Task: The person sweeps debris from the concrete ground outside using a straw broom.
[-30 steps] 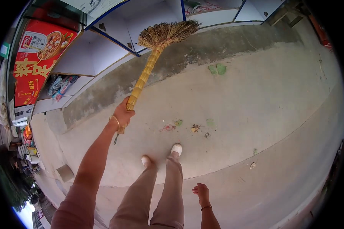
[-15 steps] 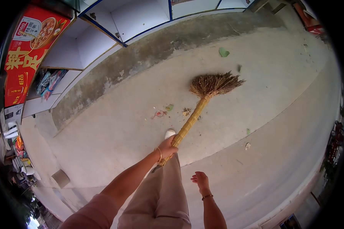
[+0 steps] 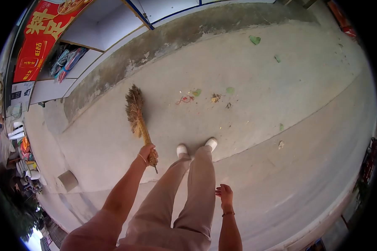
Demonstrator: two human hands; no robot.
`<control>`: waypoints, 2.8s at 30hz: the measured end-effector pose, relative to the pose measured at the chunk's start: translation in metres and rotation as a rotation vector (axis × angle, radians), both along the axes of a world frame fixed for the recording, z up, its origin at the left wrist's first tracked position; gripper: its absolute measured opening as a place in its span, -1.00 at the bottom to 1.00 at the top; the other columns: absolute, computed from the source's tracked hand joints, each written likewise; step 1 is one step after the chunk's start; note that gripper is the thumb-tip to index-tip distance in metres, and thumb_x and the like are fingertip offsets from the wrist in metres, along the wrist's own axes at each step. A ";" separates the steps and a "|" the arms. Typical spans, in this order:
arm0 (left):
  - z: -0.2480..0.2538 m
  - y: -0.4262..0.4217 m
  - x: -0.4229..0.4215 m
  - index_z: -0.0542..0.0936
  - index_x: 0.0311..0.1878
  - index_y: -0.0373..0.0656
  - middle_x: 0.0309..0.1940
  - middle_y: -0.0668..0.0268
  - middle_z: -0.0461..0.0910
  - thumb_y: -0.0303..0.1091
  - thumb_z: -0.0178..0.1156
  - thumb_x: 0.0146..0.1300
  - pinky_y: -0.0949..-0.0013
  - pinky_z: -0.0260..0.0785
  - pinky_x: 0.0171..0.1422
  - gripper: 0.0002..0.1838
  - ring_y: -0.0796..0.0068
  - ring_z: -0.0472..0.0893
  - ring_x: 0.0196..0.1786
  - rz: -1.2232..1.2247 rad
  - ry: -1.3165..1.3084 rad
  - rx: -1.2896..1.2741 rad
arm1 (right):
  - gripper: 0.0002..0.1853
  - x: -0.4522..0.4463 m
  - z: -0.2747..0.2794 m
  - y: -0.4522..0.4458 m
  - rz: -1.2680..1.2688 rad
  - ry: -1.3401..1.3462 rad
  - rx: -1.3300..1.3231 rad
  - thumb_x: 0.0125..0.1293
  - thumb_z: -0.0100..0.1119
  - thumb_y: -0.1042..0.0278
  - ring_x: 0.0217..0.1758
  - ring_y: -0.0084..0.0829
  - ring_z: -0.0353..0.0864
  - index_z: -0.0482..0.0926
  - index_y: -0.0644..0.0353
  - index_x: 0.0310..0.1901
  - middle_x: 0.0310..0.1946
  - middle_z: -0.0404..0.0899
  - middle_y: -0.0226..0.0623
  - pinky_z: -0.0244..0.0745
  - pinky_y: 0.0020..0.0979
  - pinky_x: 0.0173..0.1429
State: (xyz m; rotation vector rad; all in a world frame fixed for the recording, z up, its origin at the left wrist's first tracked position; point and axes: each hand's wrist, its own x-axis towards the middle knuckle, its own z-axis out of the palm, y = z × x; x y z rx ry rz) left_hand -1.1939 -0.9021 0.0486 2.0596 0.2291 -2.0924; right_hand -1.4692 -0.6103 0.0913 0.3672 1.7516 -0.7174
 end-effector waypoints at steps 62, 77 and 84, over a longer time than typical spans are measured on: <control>0.077 -0.212 -0.539 0.25 -0.25 -0.05 -0.71 0.31 0.38 0.15 -0.11 0.20 0.35 0.32 -0.72 -0.58 0.43 0.43 -0.72 -0.529 0.458 -0.093 | -0.77 -0.334 -0.006 -0.455 -0.606 -0.574 -0.492 0.17 -0.02 0.17 -0.56 -0.43 0.47 0.41 0.18 -0.37 -0.55 0.45 -0.30 0.45 -0.45 -0.50; 0.102 -0.198 -0.500 0.36 -0.31 -0.05 -0.64 0.35 0.39 0.22 -0.24 0.21 0.40 0.32 -0.62 -0.51 0.50 0.42 -0.66 -0.303 0.200 -0.061 | -0.76 -0.313 0.008 -0.487 0.062 -0.546 -0.333 0.09 0.10 0.21 -0.55 -0.55 0.42 0.42 0.23 -0.37 -0.55 0.44 -0.35 0.34 -0.54 -0.51; 0.082 -0.256 -0.705 0.36 -0.48 -0.08 -0.69 0.36 0.38 0.27 -0.20 0.17 0.40 0.29 -0.62 -0.45 0.50 0.41 -0.69 -0.480 0.412 0.115 | -0.84 -0.512 -0.004 -0.506 -0.303 -0.351 -0.300 0.13 0.04 0.36 -0.56 -0.50 0.42 0.36 0.24 -0.32 -0.53 0.42 -0.32 0.41 -0.50 -0.45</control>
